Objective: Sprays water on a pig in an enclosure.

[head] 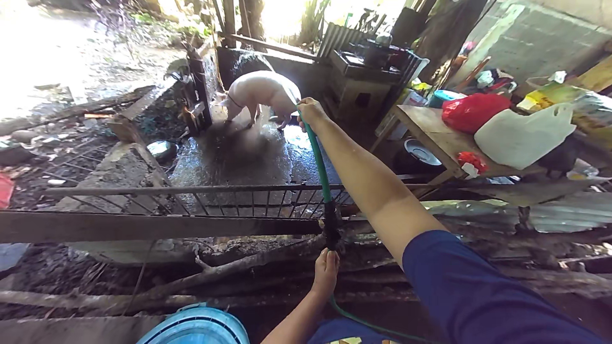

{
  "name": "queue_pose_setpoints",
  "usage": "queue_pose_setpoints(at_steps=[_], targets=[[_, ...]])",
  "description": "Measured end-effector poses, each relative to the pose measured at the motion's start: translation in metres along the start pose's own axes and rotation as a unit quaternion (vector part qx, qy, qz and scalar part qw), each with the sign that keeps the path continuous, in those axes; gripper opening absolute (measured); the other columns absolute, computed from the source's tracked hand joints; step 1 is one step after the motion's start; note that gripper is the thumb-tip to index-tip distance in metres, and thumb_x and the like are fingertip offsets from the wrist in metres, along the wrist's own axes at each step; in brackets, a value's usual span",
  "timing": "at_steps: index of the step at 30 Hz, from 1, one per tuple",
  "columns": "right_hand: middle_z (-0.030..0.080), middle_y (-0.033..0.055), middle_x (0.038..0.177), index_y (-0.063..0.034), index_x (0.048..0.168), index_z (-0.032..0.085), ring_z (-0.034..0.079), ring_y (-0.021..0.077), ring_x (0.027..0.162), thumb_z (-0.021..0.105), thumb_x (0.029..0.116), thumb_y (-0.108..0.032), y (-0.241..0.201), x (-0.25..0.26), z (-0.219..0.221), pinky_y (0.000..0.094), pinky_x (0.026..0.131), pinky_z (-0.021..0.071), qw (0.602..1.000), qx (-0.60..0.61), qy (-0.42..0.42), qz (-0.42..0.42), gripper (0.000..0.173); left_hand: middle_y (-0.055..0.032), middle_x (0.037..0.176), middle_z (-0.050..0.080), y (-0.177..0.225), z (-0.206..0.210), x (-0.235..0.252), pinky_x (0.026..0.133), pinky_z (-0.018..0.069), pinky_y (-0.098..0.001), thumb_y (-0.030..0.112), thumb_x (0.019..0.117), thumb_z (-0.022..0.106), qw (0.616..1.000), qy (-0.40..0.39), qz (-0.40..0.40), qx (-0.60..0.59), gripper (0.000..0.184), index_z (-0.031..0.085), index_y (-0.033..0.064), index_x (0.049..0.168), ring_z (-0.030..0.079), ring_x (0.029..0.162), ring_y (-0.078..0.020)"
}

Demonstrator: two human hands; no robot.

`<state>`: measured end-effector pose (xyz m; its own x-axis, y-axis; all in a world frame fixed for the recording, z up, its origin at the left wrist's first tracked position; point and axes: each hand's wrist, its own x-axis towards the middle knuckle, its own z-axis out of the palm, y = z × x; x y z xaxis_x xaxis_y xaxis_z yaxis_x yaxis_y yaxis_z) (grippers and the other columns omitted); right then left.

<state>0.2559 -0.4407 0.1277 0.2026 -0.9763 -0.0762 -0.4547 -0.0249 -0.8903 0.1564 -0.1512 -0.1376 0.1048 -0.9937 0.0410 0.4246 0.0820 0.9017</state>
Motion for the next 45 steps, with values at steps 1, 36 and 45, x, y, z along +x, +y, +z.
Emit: queue_pose_setpoints(at_steps=[1, 36, 45], targets=[[0.055, 0.0065, 0.081, -0.0115, 0.139, 0.050, 0.051, 0.0128, 0.052, 0.041, 0.1099, -0.020, 0.001, 0.000, -0.001, 0.0263, 0.048, 0.0462, 1.000, -0.002, 0.002, 0.000, 0.032, 0.0118, 0.065, 0.045, 0.000, 0.001, 0.000, 0.056, 0.0391, -0.0118, 0.017, 0.1052, 0.029, 1.000, 0.000, 0.001, 0.001, 0.033, 0.053, 0.0089, 0.083, 0.042, 0.056, 0.0062], [0.055, 0.0042, 0.082, -0.0118, 0.140, 0.049, 0.051, 0.0110, 0.053, 0.039, 0.1098, -0.021, -0.006, -0.020, -0.019, 0.0257, 0.049, 0.0464, 0.998, -0.029, -0.024, -0.047, 0.033, 0.0101, 0.068, 0.042, -0.004, 0.026, -0.005, 0.057, 0.0357, -0.0133, 0.017, 0.1062, 0.032, 1.000, 0.006, -0.002, 0.006, 0.032, 0.054, 0.0041, 0.086, 0.038, 0.058, 0.0058], [0.055, 0.0041, 0.081, -0.0134, 0.141, 0.048, 0.051, 0.0106, 0.052, 0.041, 0.1093, -0.021, -0.001, -0.019, -0.018, 0.0253, 0.049, 0.0466, 0.999, -0.035, -0.016, -0.026, 0.033, 0.0098, 0.069, 0.043, -0.006, 0.028, -0.007, 0.057, 0.0357, -0.0125, 0.016, 0.1066, 0.032, 1.000, -0.003, -0.006, 0.001, 0.032, 0.054, 0.0034, 0.087, 0.038, 0.059, 0.0062]])
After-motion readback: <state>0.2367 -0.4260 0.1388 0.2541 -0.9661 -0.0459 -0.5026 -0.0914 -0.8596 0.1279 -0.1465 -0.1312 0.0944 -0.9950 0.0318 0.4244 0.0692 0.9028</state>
